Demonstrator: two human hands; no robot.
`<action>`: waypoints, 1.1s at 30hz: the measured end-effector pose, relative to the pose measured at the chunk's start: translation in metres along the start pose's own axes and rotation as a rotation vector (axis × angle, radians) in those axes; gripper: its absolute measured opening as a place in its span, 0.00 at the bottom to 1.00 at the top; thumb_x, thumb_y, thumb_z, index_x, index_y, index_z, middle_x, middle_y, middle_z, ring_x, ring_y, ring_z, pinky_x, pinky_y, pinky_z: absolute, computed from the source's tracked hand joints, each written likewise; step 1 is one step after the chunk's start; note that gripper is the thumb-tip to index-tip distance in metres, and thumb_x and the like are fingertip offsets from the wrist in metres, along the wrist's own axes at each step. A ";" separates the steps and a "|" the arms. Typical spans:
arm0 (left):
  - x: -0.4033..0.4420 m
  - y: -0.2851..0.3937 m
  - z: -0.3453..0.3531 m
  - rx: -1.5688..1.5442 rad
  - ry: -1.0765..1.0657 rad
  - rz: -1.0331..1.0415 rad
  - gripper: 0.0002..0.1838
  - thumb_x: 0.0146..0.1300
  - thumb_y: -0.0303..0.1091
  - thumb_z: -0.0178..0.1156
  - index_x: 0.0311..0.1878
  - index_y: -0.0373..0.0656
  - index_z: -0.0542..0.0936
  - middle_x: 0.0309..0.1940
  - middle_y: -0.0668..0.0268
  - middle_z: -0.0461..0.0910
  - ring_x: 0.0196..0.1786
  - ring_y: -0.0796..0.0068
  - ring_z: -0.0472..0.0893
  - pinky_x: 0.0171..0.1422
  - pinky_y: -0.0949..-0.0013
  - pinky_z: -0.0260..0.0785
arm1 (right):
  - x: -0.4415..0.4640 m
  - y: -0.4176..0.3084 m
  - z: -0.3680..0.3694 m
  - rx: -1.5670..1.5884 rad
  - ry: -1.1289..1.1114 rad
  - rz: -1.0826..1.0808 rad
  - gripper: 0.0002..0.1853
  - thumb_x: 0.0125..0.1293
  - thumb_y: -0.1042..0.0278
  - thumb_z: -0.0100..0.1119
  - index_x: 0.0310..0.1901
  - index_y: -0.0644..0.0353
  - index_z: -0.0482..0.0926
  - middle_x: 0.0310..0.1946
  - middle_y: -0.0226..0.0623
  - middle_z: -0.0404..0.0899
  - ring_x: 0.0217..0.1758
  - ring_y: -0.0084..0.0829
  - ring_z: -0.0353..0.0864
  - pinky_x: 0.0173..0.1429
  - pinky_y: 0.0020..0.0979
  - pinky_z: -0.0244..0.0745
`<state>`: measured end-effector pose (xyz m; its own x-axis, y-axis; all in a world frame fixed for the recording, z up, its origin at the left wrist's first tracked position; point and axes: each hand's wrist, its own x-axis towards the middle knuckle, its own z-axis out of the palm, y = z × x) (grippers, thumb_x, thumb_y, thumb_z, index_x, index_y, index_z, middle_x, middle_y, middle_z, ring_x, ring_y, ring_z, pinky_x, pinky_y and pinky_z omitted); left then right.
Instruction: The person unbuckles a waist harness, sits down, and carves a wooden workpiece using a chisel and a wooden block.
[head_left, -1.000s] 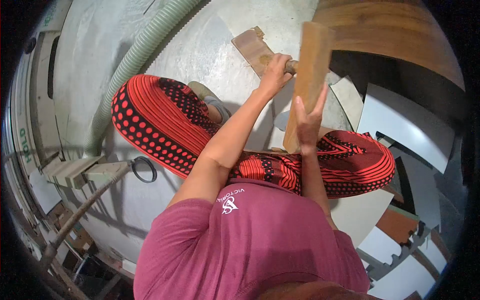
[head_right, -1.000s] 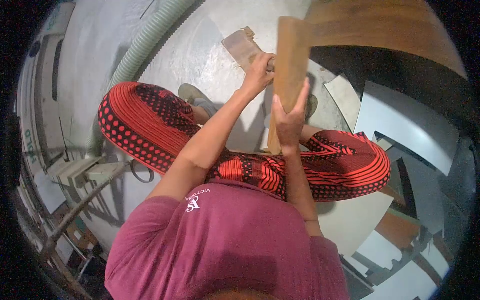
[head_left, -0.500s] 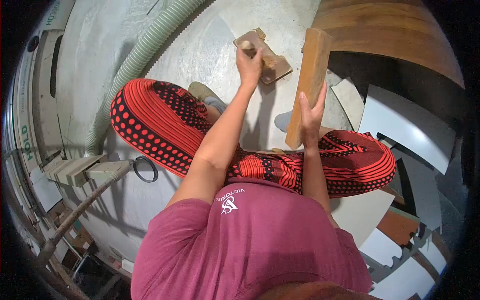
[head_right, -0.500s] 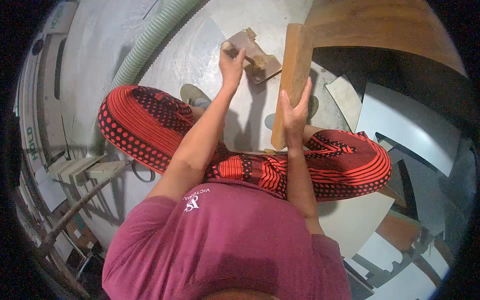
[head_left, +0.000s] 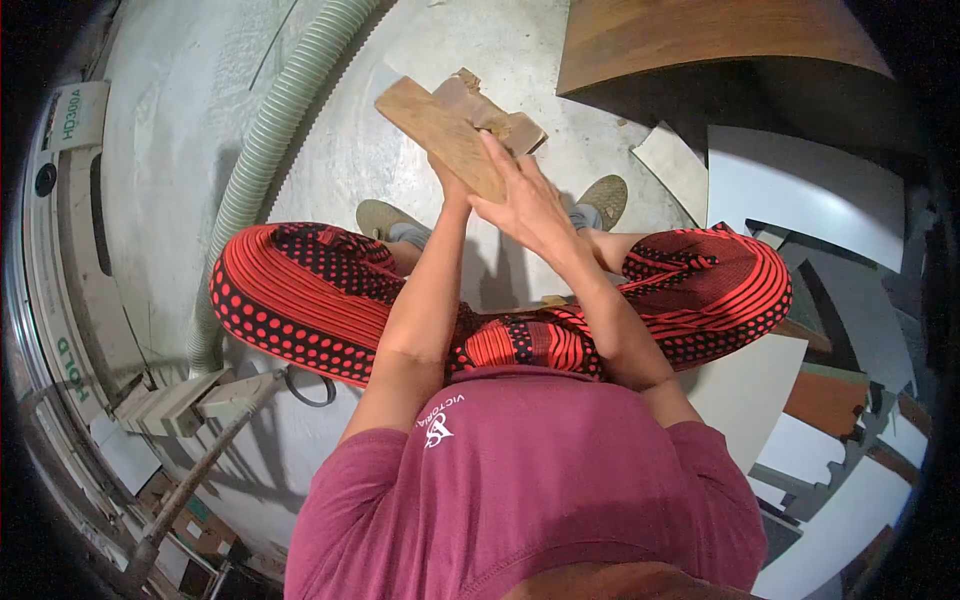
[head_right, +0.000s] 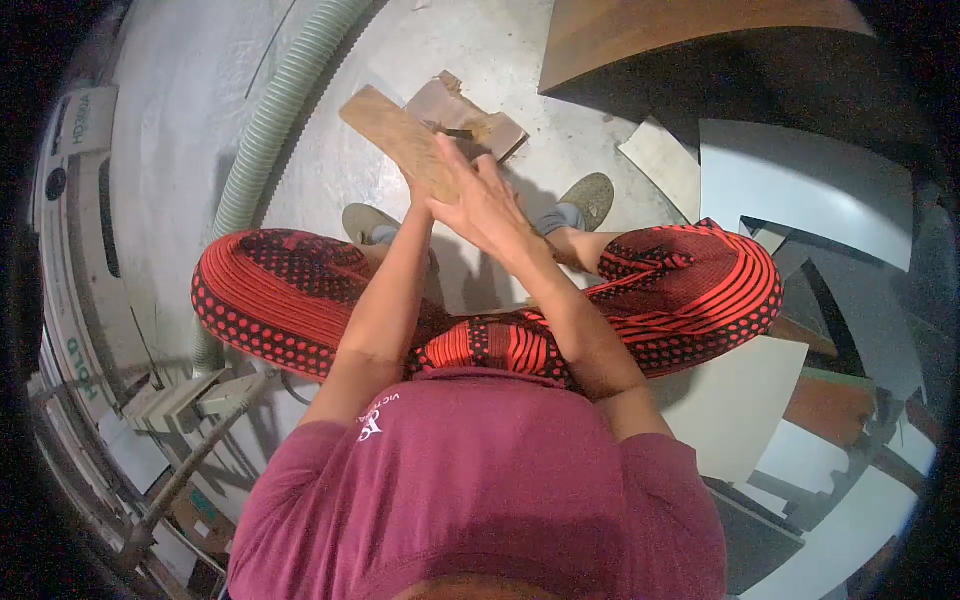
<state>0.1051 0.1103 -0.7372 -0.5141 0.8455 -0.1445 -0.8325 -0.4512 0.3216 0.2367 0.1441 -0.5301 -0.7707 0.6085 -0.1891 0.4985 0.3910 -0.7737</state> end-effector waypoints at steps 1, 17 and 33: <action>0.000 0.009 0.015 0.655 0.167 0.221 0.16 0.68 0.36 0.50 0.54 0.38 0.71 0.46 0.60 0.77 0.48 0.68 0.77 0.50 0.64 0.73 | 0.000 0.003 -0.003 0.003 0.006 -0.001 0.43 0.54 0.55 0.63 0.71 0.40 0.52 0.51 0.57 0.69 0.54 0.55 0.73 0.58 0.44 0.69; 0.010 0.037 0.047 1.119 0.578 0.499 0.15 0.57 0.32 0.64 0.42 0.36 0.71 0.36 0.62 0.76 0.37 0.74 0.75 0.44 0.70 0.69 | 0.009 0.061 -0.016 0.324 0.148 0.144 0.44 0.58 0.52 0.61 0.71 0.55 0.50 0.65 0.52 0.62 0.68 0.44 0.64 0.67 0.35 0.61; 0.017 0.035 0.070 1.373 0.358 0.372 0.19 0.58 0.31 0.64 0.48 0.34 0.70 0.40 0.60 0.77 0.41 0.73 0.76 0.48 0.69 0.70 | 0.006 0.098 -0.014 0.235 0.067 0.414 0.43 0.58 0.53 0.58 0.71 0.60 0.50 0.62 0.58 0.65 0.64 0.48 0.67 0.66 0.36 0.61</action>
<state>0.0817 0.1285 -0.6630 -0.8435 0.5370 -0.0099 0.0974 0.1711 0.9804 0.2860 0.1955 -0.5988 -0.4951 0.7266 -0.4764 0.6489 -0.0553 -0.7588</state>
